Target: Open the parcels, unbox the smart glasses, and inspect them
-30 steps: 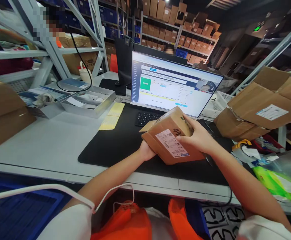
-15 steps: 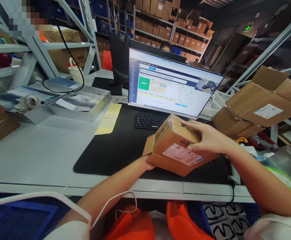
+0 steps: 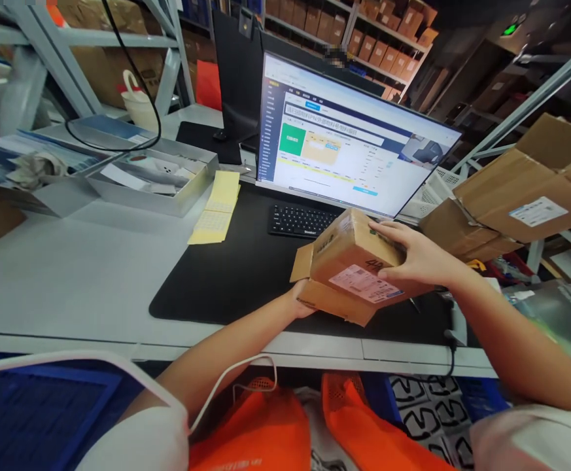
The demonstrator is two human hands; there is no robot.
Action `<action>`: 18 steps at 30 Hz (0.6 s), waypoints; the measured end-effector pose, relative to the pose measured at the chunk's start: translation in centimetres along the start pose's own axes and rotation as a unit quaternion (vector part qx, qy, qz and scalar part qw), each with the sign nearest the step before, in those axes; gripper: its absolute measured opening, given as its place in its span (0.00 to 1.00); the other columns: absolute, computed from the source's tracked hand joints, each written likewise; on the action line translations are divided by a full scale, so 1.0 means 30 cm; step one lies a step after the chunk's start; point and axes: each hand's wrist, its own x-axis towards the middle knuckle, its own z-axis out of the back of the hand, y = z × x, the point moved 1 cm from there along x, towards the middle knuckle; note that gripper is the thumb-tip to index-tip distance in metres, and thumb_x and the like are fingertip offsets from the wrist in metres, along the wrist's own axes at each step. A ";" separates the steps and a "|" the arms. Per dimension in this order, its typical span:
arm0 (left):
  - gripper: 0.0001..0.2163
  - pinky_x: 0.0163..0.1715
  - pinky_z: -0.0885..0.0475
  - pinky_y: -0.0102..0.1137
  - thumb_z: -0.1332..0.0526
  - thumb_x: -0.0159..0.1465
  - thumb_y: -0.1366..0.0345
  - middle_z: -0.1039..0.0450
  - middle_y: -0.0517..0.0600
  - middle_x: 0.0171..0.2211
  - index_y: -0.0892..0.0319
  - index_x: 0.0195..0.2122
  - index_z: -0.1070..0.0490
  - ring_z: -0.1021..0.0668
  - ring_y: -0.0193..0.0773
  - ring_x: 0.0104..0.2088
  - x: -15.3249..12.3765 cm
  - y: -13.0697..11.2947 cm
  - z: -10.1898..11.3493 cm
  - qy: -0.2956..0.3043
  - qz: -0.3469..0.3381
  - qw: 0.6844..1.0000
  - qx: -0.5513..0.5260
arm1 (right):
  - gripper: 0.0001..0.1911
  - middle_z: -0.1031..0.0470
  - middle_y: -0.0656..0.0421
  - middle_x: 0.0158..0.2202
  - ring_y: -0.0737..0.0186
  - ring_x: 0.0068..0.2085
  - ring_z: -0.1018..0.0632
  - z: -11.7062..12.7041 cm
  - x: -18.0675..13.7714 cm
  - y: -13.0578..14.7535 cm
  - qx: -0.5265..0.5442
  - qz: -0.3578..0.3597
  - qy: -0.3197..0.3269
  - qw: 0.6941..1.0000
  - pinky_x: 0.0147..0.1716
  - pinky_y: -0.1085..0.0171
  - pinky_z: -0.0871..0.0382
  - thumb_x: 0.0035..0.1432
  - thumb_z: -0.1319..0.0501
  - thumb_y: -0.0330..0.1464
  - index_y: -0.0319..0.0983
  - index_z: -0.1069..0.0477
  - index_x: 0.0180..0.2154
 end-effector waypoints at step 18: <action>0.06 0.32 0.29 0.30 0.38 0.59 0.69 0.32 0.46 0.20 0.60 0.25 0.29 0.31 0.32 0.22 0.036 -0.057 0.136 -0.153 -0.056 0.986 -0.019 | 0.38 0.26 0.51 0.62 0.37 0.67 0.32 -0.253 -0.160 -0.454 0.418 -0.100 -0.447 0.785 0.66 0.43 0.38 0.54 0.50 0.60 0.45 0.26 0.55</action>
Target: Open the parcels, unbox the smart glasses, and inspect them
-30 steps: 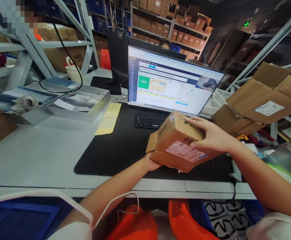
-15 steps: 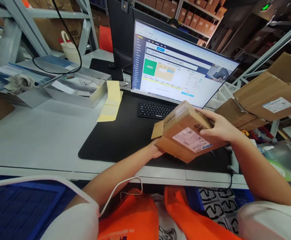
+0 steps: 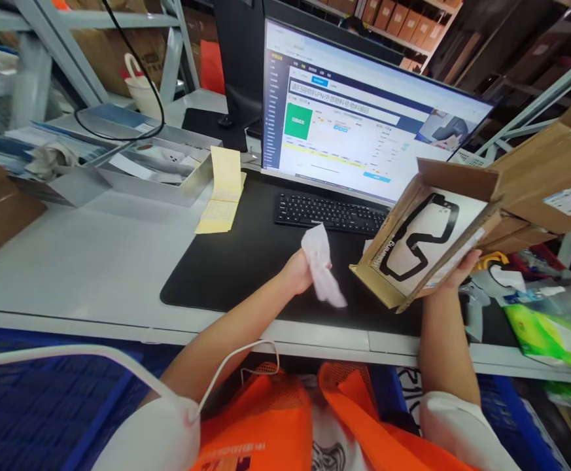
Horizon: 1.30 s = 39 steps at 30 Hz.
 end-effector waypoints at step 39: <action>0.19 0.54 0.24 0.50 0.24 0.46 0.72 0.17 0.57 0.38 0.66 0.41 0.21 0.16 0.53 0.43 0.022 0.007 0.039 -0.087 -0.064 0.984 0.144 | 0.27 0.19 0.62 0.43 0.56 0.49 0.19 -0.038 -0.071 -0.205 0.297 -0.172 -0.063 0.937 0.56 0.52 0.25 0.55 0.36 0.57 0.44 0.21 0.45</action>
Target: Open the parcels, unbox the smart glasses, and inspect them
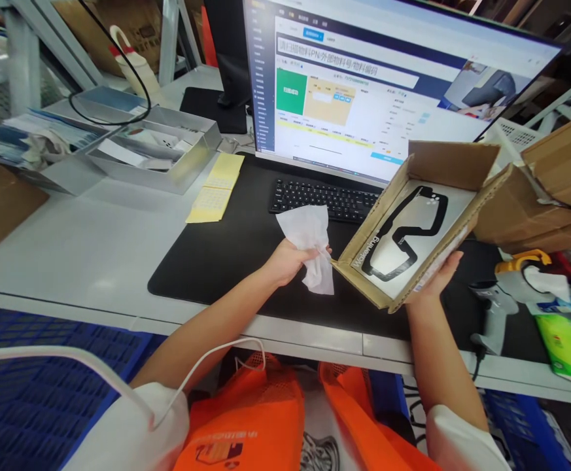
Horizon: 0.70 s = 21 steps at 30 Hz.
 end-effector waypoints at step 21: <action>0.25 0.67 0.38 0.50 0.34 0.61 0.60 0.31 0.63 0.61 0.63 0.59 0.29 0.30 0.53 0.64 -0.006 -0.041 0.032 -0.053 -0.330 0.799 0.500 | 0.27 0.17 0.60 0.46 0.57 0.50 0.18 -0.014 -0.015 0.027 0.044 -0.008 0.009 0.999 0.52 0.54 0.21 0.60 0.41 0.55 0.43 0.22 0.49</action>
